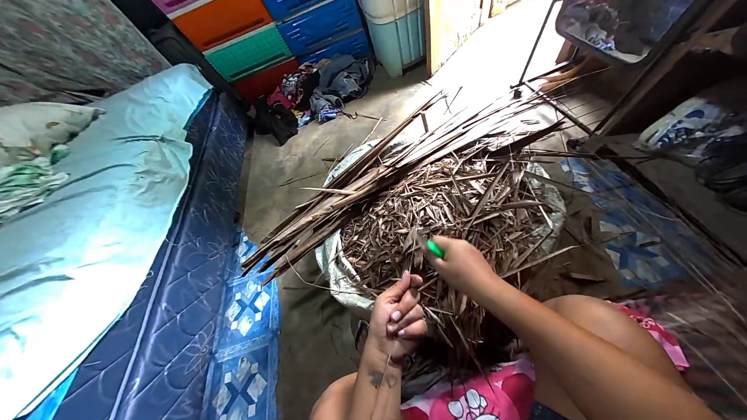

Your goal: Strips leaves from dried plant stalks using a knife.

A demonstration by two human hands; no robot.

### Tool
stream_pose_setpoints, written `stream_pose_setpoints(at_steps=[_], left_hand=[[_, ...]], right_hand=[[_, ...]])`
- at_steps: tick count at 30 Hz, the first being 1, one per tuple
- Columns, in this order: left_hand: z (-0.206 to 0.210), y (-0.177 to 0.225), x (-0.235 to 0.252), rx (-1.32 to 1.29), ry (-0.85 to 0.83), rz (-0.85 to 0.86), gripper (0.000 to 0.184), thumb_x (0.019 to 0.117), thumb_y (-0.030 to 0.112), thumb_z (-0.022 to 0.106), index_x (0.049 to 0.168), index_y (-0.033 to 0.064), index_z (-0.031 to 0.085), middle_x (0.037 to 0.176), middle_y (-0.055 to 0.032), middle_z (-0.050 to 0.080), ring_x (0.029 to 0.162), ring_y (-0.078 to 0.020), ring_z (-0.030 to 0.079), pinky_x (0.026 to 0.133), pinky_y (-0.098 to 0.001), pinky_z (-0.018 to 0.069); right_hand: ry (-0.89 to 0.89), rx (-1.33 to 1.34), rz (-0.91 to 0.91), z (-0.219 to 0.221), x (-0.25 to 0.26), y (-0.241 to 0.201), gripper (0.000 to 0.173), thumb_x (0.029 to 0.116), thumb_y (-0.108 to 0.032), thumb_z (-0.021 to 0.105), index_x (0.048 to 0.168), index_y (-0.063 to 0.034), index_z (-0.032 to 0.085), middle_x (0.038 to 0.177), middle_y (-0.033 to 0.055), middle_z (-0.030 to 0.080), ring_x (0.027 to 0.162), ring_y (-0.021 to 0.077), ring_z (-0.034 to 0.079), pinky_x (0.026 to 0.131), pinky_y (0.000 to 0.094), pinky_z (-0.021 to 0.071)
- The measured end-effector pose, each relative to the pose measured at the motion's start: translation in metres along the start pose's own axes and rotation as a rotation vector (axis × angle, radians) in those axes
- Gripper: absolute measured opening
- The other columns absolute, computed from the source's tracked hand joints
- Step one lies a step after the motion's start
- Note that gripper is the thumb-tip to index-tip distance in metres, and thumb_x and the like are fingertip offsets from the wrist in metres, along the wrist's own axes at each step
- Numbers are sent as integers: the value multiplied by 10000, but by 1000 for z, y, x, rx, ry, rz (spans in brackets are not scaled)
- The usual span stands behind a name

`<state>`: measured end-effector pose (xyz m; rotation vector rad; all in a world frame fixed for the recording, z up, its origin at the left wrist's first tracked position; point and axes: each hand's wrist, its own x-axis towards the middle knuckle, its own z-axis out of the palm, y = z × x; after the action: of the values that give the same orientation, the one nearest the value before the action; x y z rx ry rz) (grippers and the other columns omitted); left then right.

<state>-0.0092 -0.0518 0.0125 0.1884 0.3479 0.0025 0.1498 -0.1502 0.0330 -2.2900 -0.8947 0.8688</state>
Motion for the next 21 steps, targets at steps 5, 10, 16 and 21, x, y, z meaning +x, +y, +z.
stream_pose_setpoints(at_steps=[5, 10, 16, 21], left_hand=[[0, -3, -2, -100, -118, -98, 384, 1104, 279, 366, 1027, 67, 677, 470, 82, 472, 355, -8, 486, 367, -139, 407], [-5, -3, -2, -115, -123, -118, 386, 1102, 266, 375, 1038, 51, 690, 474, 72, 483, 362, -18, 500, 374, -145, 422], [12, -5, -2, 471, 285, 197, 504, 1113, 186, 204, 1020, 21, 671, 424, 101, 383, 304, 23, 354, 309, -144, 307], [13, -3, -2, 572, 316, 219, 495, 1106, 165, 219, 985, 30, 680, 424, 93, 396, 301, 20, 354, 301, -150, 309]], right_hand=[[0, -134, 21, 0, -3, -4, 285, 1047, -228, 542, 1162, 0, 668, 1086, 248, 706, 1065, 441, 681, 871, 635, 514], [238, 76, 150, -27, 21, 28, 390, 1103, -366, 444, 1069, -41, 657, 958, 175, 664, 929, 338, 654, 810, 553, 490], [-210, -92, -111, 0, -18, -3, 322, 1044, -339, 549, 1176, -55, 620, 968, 195, 683, 951, 390, 679, 799, 602, 516], [-331, 36, -130, -2, -19, 1, 553, 986, -357, 572, 1510, -222, 463, 1066, 181, 696, 972, 371, 676, 812, 611, 512]])
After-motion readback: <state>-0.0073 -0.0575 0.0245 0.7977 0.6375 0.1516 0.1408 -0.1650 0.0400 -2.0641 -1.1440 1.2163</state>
